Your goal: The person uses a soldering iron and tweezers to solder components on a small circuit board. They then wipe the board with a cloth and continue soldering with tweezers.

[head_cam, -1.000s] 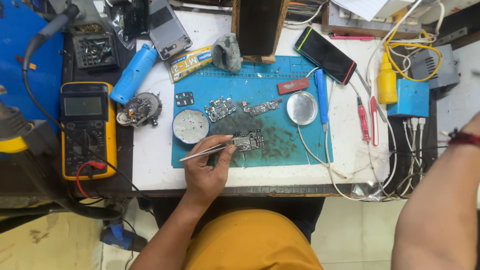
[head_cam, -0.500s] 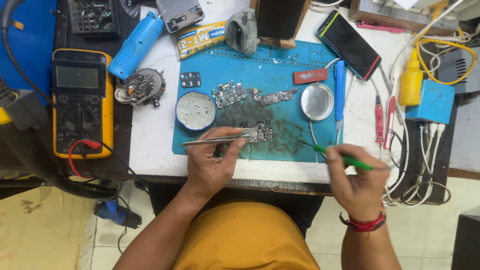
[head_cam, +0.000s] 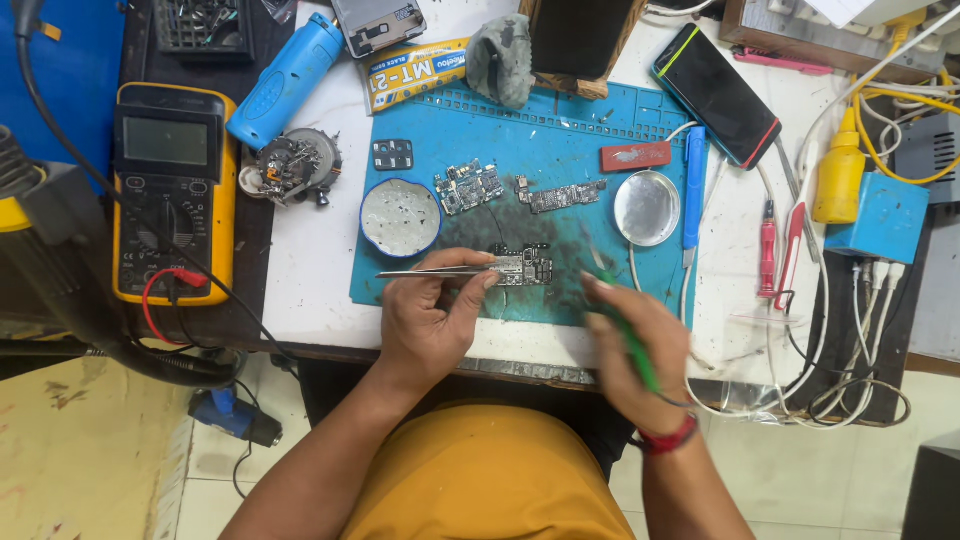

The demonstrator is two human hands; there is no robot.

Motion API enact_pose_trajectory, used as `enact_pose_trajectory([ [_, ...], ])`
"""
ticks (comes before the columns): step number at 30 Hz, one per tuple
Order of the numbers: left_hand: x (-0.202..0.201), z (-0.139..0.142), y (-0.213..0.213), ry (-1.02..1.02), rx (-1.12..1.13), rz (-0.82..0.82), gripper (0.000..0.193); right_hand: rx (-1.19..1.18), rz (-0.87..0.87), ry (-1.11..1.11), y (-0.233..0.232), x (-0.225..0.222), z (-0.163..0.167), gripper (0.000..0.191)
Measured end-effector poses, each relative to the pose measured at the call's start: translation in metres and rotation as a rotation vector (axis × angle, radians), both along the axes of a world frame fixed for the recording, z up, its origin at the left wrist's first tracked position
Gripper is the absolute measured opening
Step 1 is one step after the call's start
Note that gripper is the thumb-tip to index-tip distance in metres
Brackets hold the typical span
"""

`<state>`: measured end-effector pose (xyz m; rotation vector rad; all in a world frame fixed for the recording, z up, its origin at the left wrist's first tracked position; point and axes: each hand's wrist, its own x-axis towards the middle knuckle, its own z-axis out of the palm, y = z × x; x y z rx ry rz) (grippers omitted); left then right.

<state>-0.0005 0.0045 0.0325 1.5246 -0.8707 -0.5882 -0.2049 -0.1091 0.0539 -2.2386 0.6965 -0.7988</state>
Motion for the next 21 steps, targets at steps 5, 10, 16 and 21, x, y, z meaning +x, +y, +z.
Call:
enact_pose_trajectory([
  [5,0.000,0.000,-0.003,0.078,-0.026,0.016,0.015,-0.169,0.140,0.033,-0.009,0.039,-0.002,0.060],
  [10,-0.002,0.000,-0.007,0.099,-0.027,0.026,0.014,-0.230,0.116,0.059,-0.008,0.054,0.002,0.061],
  [16,-0.001,0.001,-0.008,0.104,0.009,0.032,0.012,-0.240,-0.042,0.039,-0.002,0.041,-0.009,0.046],
  [21,0.004,0.006,-0.009,-0.089,-0.024,0.011,0.008,0.303,-0.161,-0.229,0.019,0.014,-0.024,0.035],
])
